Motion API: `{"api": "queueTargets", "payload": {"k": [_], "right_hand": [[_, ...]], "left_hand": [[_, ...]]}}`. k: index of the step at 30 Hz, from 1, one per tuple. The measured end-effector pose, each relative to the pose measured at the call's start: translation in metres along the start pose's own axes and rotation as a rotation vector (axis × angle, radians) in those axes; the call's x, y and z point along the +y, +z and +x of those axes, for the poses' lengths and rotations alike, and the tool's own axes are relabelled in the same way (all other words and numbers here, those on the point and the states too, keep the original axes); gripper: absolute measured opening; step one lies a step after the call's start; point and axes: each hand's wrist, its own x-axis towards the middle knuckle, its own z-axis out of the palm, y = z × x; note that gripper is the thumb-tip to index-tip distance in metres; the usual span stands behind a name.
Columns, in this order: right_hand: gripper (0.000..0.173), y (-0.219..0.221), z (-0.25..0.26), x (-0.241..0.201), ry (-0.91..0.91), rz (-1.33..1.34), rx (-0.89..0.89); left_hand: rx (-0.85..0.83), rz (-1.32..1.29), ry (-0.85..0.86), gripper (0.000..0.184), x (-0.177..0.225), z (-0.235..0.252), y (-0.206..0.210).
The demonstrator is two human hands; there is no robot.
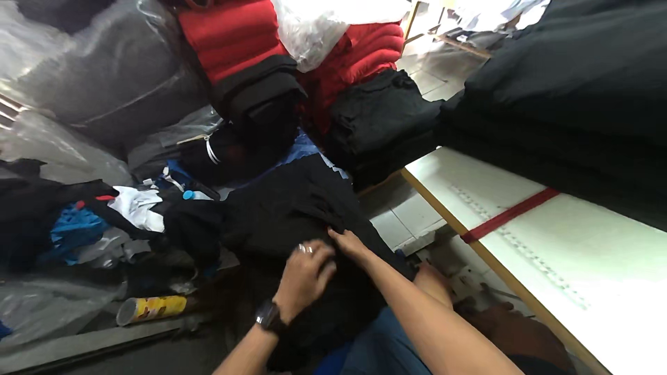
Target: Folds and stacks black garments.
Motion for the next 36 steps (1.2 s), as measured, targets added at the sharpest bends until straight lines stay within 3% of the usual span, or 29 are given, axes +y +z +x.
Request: {"api": "queueTargets", "payload": {"k": [2,3,6,9,11,13,16,18,21,24,26,28,29,32,33,35,36], "right_hand": [[0.078,-0.002,-0.001,0.0,0.005,0.028,-0.017],[0.078,-0.001,-0.003,0.001,-0.002,0.03,-0.018],[0.076,-0.002,-0.003,0.003,-0.018,0.051,-0.018],[0.077,-0.003,-0.005,0.005,-0.046,0.066,-0.042],[0.077,-0.005,-0.006,0.007,-0.091,0.074,-0.057],[0.079,-0.008,-0.008,0.013,-0.141,0.062,-0.064],[0.088,-0.011,-0.014,0.02,-0.273,0.052,-0.105],[0.093,-0.011,-0.021,0.022,-0.345,0.031,-0.094],[0.109,-0.008,-0.028,0.017,-0.274,-0.1,-0.011],[0.099,-0.003,-0.019,0.011,-0.155,-0.207,0.063],[0.089,-0.004,-0.012,0.008,-0.118,-0.208,0.054],[0.087,-0.007,-0.006,0.006,-0.093,-0.187,0.023],[0.087,-0.008,-0.005,0.005,-0.083,-0.174,0.007],[0.091,-0.01,-0.005,0.006,-0.078,-0.14,-0.021],[0.091,-0.009,-0.006,0.008,-0.094,-0.135,-0.018],[0.091,-0.01,-0.011,0.011,-0.129,-0.131,-0.014],[0.089,-0.01,-0.014,0.012,-0.149,-0.131,-0.013]], "left_hand": [[-0.434,0.007,-0.114,0.058,-0.006,-0.049,0.011],[-0.549,0.004,-0.149,0.065,-0.014,-0.07,0.016],[-0.711,0.01,-0.185,0.069,-0.028,-0.101,0.005],[-0.935,0.043,-0.246,0.069,-0.021,-0.102,-0.028],[-0.958,0.066,-0.214,0.054,-0.018,-0.087,-0.057],[-0.889,0.112,-0.108,0.028,-0.014,-0.051,-0.091],[-0.679,0.123,0.043,0.041,-0.01,0.032,-0.129],[-0.559,0.085,0.038,0.041,-0.022,0.085,-0.117],[-0.352,0.086,-0.017,0.036,-0.054,0.137,-0.056],[-0.057,0.15,-0.035,0.026,-0.067,0.129,0.004],[0.198,0.194,-0.014,0.028,-0.053,0.092,0.02],[0.253,0.093,0.032,0.027,-0.028,0.034,0.021],[0.161,0.021,0.036,0.03,-0.017,0.0,0.022],[-0.431,-0.015,-0.137,0.062,-0.012,-0.086,0.024],[-0.555,0.002,-0.193,0.068,-0.019,-0.101,0.018],[-0.711,0.033,-0.205,0.07,-0.028,-0.111,-0.007],[-0.761,0.03,-0.174,0.061,-0.029,-0.108,-0.023]]}}
